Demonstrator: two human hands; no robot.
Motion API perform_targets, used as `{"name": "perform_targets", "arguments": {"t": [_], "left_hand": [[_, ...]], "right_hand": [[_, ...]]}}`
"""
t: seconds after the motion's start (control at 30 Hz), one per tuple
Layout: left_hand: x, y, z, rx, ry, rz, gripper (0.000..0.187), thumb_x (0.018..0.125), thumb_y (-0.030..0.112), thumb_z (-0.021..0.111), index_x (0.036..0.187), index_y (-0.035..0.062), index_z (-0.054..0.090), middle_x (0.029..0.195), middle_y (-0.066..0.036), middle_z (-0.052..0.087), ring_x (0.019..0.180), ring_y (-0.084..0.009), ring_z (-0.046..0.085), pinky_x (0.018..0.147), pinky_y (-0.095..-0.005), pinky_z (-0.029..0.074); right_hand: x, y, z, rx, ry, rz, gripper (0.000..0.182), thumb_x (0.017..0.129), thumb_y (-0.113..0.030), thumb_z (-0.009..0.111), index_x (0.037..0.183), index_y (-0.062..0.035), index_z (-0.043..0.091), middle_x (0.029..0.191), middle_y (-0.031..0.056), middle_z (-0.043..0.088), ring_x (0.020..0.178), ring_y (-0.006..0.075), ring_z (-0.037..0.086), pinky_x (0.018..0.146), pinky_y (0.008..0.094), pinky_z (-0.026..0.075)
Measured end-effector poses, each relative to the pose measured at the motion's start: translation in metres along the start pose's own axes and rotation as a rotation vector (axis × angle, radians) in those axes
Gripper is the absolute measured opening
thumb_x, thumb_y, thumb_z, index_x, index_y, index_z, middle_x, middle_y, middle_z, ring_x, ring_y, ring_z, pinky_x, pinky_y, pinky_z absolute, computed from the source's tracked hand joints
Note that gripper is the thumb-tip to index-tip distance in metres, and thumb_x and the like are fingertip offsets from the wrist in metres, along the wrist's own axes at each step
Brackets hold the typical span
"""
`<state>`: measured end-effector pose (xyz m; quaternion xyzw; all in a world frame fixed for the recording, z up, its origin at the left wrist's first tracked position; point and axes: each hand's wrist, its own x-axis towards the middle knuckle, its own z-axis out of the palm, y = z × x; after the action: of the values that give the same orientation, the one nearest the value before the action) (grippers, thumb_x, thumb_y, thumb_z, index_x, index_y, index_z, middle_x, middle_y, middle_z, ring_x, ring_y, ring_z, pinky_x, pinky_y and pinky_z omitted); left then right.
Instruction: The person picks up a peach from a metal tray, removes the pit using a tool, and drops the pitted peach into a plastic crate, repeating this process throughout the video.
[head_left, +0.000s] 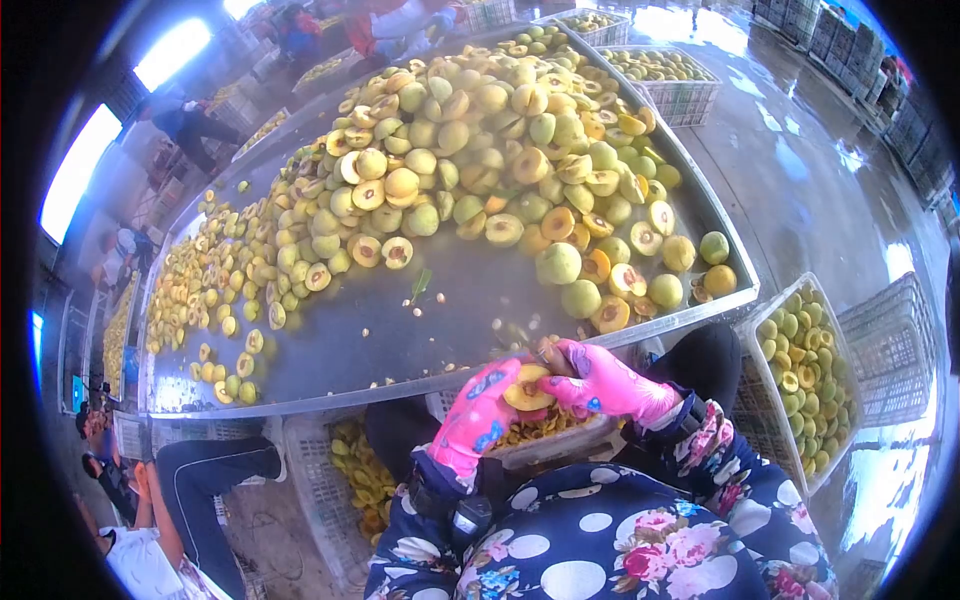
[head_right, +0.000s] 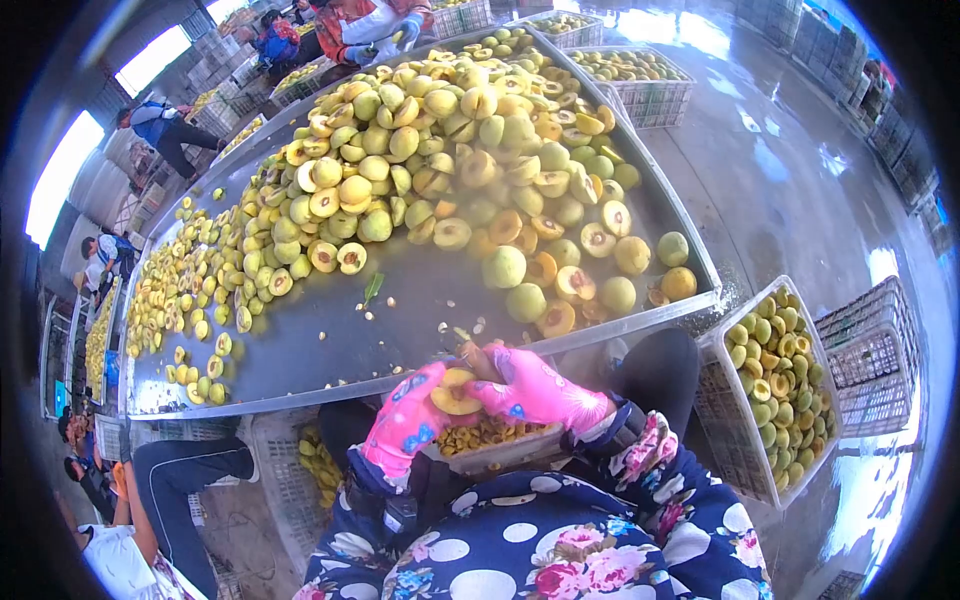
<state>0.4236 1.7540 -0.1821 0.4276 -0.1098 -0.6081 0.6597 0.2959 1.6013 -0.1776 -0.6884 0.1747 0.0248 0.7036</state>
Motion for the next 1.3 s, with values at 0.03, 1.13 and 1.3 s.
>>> {"name": "perform_targets", "arguments": {"t": [0.03, 1.13, 1.3], "left_hand": [[0.007, -0.005, -0.006, -0.071, -0.013, -0.052, 0.042, 0.095, 0.031, 0.041, 0.124, 0.0011, 0.044, 0.116, -0.013, 0.053, 0.105, -0.0234, 0.054, 0.084, -0.039, 0.05], [0.001, -0.027, 0.025, -0.289, 0.229, 0.228, 0.042, 0.094, 0.031, 0.041, 0.115, -0.0037, 0.05, 0.106, -0.019, 0.058, 0.093, -0.0253, 0.058, 0.082, -0.0351, 0.048], [0.005, -0.032, 0.031, -0.258, 0.303, 0.259, 0.038, 0.094, 0.032, 0.04, 0.108, -0.0004, 0.053, 0.1, -0.017, 0.059, 0.086, -0.0247, 0.058, 0.074, -0.0363, 0.05]], "right_hand": [[-0.001, -0.001, 0.001, -0.028, 0.045, -0.005, 0.034, 0.083, -0.023, 0.063, 0.102, 0.001, 0.05, 0.072, 0.0061, 0.054, 0.054, 0.0107, 0.052, 0.047, 0.0261, 0.042], [-0.048, 0.007, 0.049, -0.083, 0.057, -0.028, 0.019, 0.091, -0.017, 0.049, 0.101, -0.0012, 0.049, 0.065, 0.0082, 0.055, 0.057, 0.0181, 0.056, 0.053, 0.0329, 0.043], [-0.048, 0.009, 0.048, -0.199, 0.075, -0.061, 0.02, 0.09, -0.016, 0.048, 0.104, -0.0014, 0.049, 0.064, 0.0118, 0.054, 0.057, 0.0219, 0.057, 0.053, 0.0339, 0.043]]}}
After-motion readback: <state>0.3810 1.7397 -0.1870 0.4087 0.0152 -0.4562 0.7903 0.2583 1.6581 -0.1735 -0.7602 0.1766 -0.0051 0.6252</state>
